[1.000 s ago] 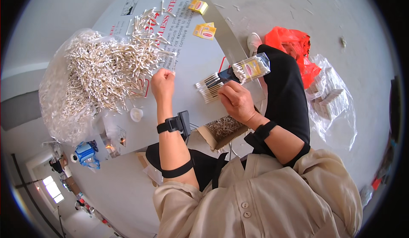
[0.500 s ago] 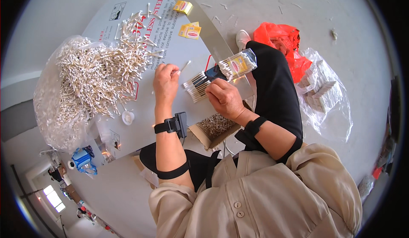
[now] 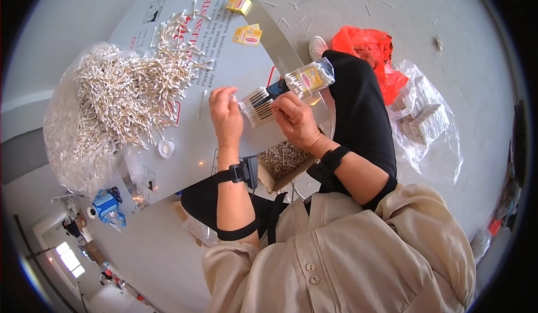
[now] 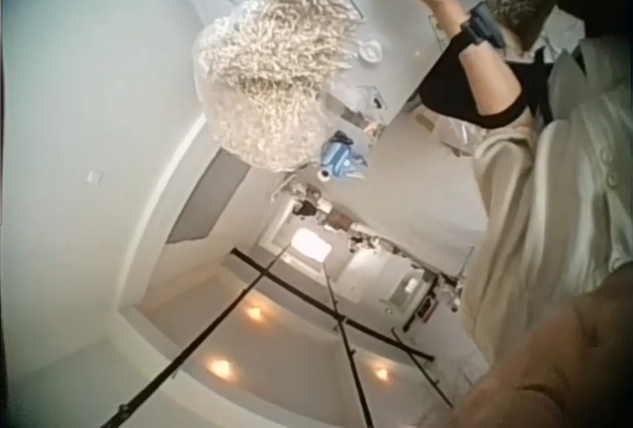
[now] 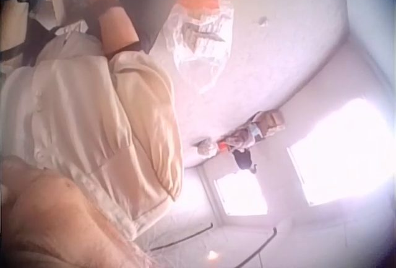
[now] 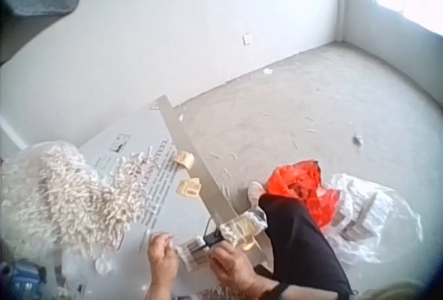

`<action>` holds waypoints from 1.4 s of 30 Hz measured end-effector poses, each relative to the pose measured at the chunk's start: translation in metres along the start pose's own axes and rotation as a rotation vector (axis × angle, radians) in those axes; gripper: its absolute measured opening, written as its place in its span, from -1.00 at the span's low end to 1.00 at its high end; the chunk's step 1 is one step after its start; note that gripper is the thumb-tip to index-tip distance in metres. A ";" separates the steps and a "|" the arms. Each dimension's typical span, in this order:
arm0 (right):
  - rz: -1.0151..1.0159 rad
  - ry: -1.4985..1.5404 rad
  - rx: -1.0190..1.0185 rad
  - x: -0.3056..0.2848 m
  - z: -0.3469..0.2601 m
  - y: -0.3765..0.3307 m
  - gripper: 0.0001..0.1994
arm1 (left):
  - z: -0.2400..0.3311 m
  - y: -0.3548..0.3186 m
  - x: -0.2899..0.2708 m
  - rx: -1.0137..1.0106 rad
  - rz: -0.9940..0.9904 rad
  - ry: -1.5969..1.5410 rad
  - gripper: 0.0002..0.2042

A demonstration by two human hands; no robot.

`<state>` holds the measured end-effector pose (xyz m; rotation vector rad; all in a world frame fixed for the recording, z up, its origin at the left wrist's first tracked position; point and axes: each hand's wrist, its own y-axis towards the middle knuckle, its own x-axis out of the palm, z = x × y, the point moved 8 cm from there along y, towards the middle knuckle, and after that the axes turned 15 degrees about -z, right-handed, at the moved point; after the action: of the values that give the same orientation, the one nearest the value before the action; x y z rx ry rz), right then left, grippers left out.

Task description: Packing and organizing small products and cotton swabs into plastic bags at a workstation.

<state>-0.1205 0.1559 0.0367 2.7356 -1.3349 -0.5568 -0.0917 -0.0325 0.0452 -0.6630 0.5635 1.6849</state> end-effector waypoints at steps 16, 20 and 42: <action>0.116 0.266 0.044 0.024 0.010 0.030 -0.71 | -0.007 -0.021 0.034 0.010 0.310 -0.784 -0.49; 0.159 0.346 0.058 0.021 0.020 0.029 -0.72 | -0.016 -0.026 0.027 0.056 0.352 -0.894 -0.50; -0.102 -0.349 0.047 -0.006 -0.005 -0.003 -0.97 | 0.032 -0.062 0.057 -0.031 -0.210 0.564 -0.14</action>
<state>-0.1199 0.1620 0.0426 2.8521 -1.2852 -1.0649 -0.0441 0.0417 0.0275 -1.1914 0.8299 1.3048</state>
